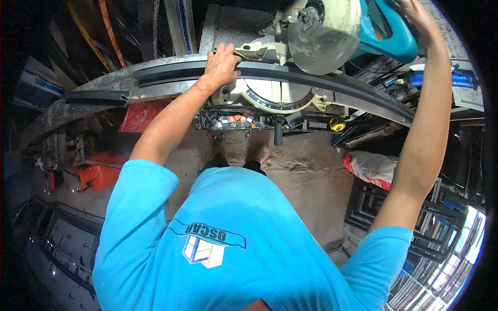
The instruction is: The person measures a large metal window frame with a tape measure and pencil, then moves to a miter saw station. They measure and mark a long metal profile, then use the miter saw to cut the profile to the required length.
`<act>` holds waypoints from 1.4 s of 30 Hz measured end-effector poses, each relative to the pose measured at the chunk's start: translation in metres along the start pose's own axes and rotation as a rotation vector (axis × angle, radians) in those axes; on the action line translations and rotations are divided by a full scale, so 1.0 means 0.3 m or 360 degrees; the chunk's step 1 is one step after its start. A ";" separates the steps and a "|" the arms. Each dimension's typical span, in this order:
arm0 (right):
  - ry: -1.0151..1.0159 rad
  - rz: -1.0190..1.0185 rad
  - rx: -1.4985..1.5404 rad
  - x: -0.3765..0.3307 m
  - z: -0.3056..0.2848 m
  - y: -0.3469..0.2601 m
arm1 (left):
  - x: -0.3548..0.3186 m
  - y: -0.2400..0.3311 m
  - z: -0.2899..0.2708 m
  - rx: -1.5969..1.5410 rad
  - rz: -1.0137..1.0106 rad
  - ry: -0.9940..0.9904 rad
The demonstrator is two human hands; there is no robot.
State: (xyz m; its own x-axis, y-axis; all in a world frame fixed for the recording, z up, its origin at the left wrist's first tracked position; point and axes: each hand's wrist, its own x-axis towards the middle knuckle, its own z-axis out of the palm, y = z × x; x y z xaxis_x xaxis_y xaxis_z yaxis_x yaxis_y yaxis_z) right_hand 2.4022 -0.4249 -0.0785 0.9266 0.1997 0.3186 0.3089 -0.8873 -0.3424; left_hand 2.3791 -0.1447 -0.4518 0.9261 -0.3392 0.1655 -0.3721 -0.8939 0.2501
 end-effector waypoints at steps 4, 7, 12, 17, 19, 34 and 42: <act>-0.0159 0.0426 0.0186 0.162 0.038 0.155 | 0.010 0.032 0.006 0.0051 -0.0068 -0.0010; -0.0165 0.0447 0.0015 0.140 0.049 0.161 | 0.007 0.004 0.021 0.0008 -0.0031 0.0037; -0.0116 0.0467 0.0361 -0.100 0.151 0.155 | 0.001 -0.018 0.029 -0.0040 0.0016 0.0086; 0.0220 0.0674 0.0751 -0.361 0.329 0.110 | -0.008 -0.043 0.046 -0.0048 0.0021 0.0098; 0.0368 0.0738 0.0787 -0.417 0.358 0.083 | -0.003 -0.037 0.046 -0.0065 0.0046 0.0100; 0.0441 0.0703 0.0744 -0.439 0.367 0.062 | 0.004 -0.022 0.069 -0.0010 0.0056 0.0174; 0.0415 0.0692 0.0736 -0.439 0.370 0.085 | 0.005 -0.016 0.064 -0.0019 0.0034 0.0144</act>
State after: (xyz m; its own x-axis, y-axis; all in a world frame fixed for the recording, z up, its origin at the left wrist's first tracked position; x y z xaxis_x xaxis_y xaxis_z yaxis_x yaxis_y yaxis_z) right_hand 2.3117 -0.4276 -0.2272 0.9231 -0.2926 0.2496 0.0342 -0.5839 -0.8111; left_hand 2.3834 -0.1464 -0.4711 0.9087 -0.3295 0.2561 -0.3927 -0.8830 0.2572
